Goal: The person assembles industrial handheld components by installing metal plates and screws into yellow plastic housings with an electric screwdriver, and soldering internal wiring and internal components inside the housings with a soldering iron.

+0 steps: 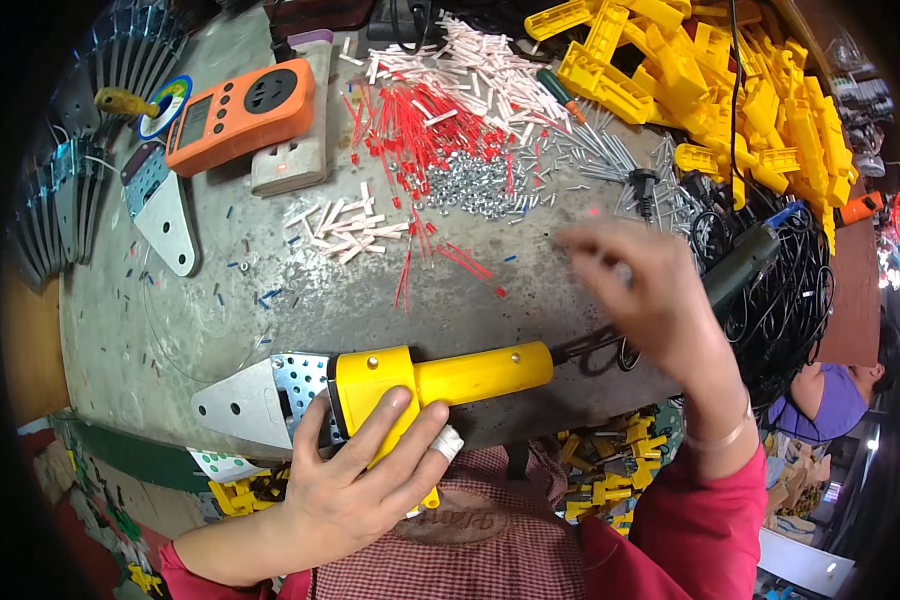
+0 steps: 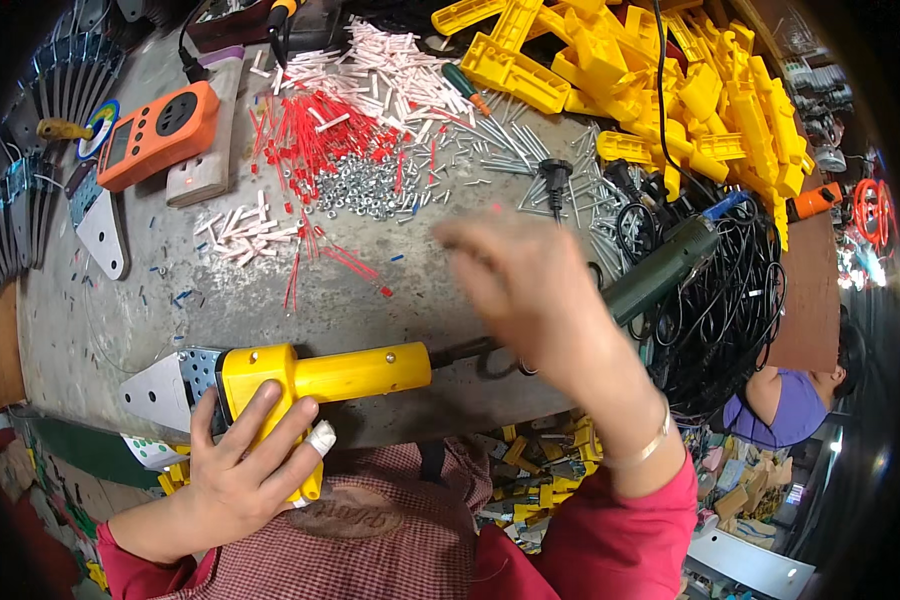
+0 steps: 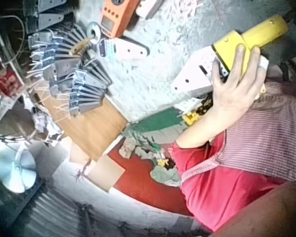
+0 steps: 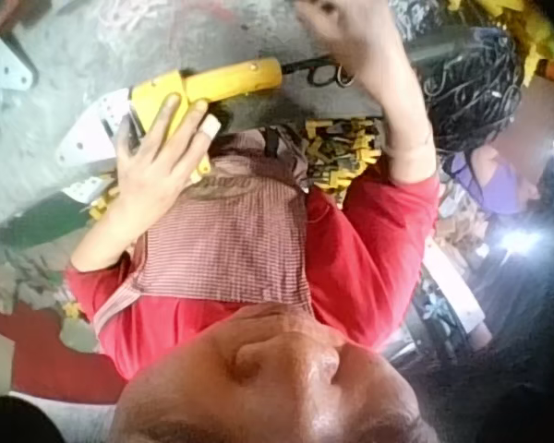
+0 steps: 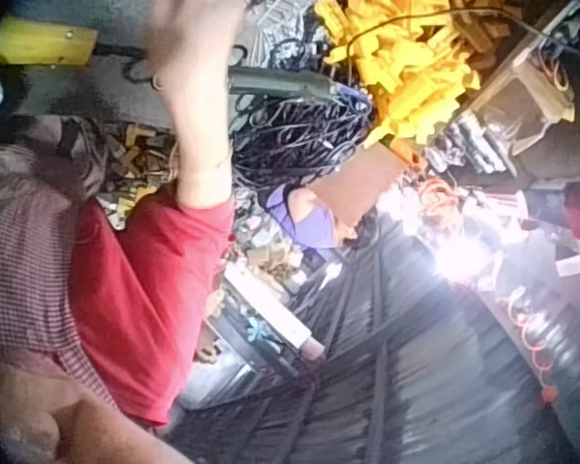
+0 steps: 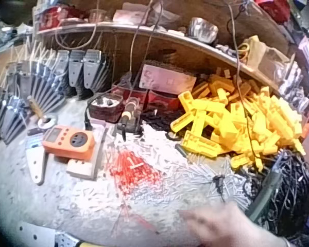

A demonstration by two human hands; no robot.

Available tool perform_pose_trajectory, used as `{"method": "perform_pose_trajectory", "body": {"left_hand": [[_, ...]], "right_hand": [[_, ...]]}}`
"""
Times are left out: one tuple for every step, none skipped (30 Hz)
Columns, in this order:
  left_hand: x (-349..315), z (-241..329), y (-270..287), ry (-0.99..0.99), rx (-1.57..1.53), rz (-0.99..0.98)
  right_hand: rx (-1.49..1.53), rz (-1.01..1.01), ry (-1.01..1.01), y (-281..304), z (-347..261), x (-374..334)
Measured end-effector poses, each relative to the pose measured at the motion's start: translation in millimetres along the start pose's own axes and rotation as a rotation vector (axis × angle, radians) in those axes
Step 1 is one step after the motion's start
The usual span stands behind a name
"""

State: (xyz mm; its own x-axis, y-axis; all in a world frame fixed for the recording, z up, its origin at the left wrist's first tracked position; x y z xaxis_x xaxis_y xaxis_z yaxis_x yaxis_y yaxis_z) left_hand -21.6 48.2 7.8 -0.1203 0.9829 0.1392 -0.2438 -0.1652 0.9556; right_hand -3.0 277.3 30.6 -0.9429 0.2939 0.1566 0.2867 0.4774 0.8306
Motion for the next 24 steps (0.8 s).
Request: {"method": "perform_pose_trajectory", "body": {"left_hand": [[1,0,0,-0.009,-0.001,0.004],[2,0,0,-0.01,0.002,0.005],[4,-1,-1,-0.013,0.004,0.006],[4,-2,0,-0.013,-0.005,0.014],[3,-2,1,-0.013,-0.015,0.022],[3,-3,1,-0.013,-0.016,0.022],[1,-3,2,-0.014,-0.019,0.03],[0,-2,2,-0.016,-0.022,0.039],[0,-2,2,-0.005,-0.022,0.039],[0,-2,2,-0.004,-0.035,0.043],[0,-2,2,-0.003,-0.048,0.046],[0,-3,1,0.006,-0.047,0.047],[0,-3,1,0.002,-0.048,0.059],[0,-3,1,-0.003,-0.049,0.071],[2,-5,0,-0.003,-0.052,0.069],[1,-5,1,-0.008,-0.05,0.068],[1,-4,2,-0.014,-0.047,0.068],[2,-4,3,-0.012,-0.05,0.062],[3,-5,4,0.004,-0.029,0.066],[3,-6,6,0.02,-0.007,0.07],[2,-5,6,0.015,-0.004,0.073],[2,-4,4,0.016,-0.003,0.067],[2,-5,3,0.024,-0.004,0.077],[2,-5,3,0.032,-0.004,0.088]], "right_hand": [[-0.134,0.059,0.088,6,8,11],[-0.135,0.063,0.087,4,16,20],[-0.215,0.032,0.114,-3,18,29],[-0.291,-0.004,0.143,-11,17,35],[-0.29,-0.005,0.143,-15,19,39],[-0.349,-0.039,0.13,-20,21,42],[-0.404,-0.077,0.129,-26,22,46],[-0.4,-0.083,0.138,-27,21,48],[-0.376,-0.109,0.126,-27,23,49],[-0.353,-0.135,0.114,-28,26,50],[-0.351,-0.14,0.122,-28,26,52],[-0.323,-0.177,0.114,-31,29,53],[-0.297,-0.213,0.097,-35,33,52],[-0.296,-0.216,0.095,-35,34,51],[-0.336,-0.211,0.09,-33,34,51],[-0.371,-0.209,0.086,-32,32,50],[-0.366,-0.213,0.084,-32,29,50],[-0.394,-0.239,0.106,-32,25,51],[-0.423,-0.261,0.129,-34,21,53],[-0.421,-0.263,0.127,-33,20,53],[-0.435,-0.26,0.154,-33,15,53],[-0.445,-0.256,0.182,-35,14,54],[-0.442,-0.247,0.179,-38,16,55],[-0.436,-0.248,0.178,-40,17,55]]}}
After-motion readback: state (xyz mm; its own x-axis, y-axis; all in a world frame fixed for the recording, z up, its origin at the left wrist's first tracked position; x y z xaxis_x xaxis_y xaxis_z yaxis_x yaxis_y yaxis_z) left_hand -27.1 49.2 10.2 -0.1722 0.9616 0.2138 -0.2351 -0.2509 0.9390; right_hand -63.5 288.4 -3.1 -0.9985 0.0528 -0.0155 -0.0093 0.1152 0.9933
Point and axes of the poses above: each hand's wrist, its own x-axis towards the middle knuckle, its own y-axis out of the back of the hand, z = x × y, the point moved 10 cm from there along x, towards the middle knuckle, and after that the axes turned 7 degrees about y, right-handed, at the moved point
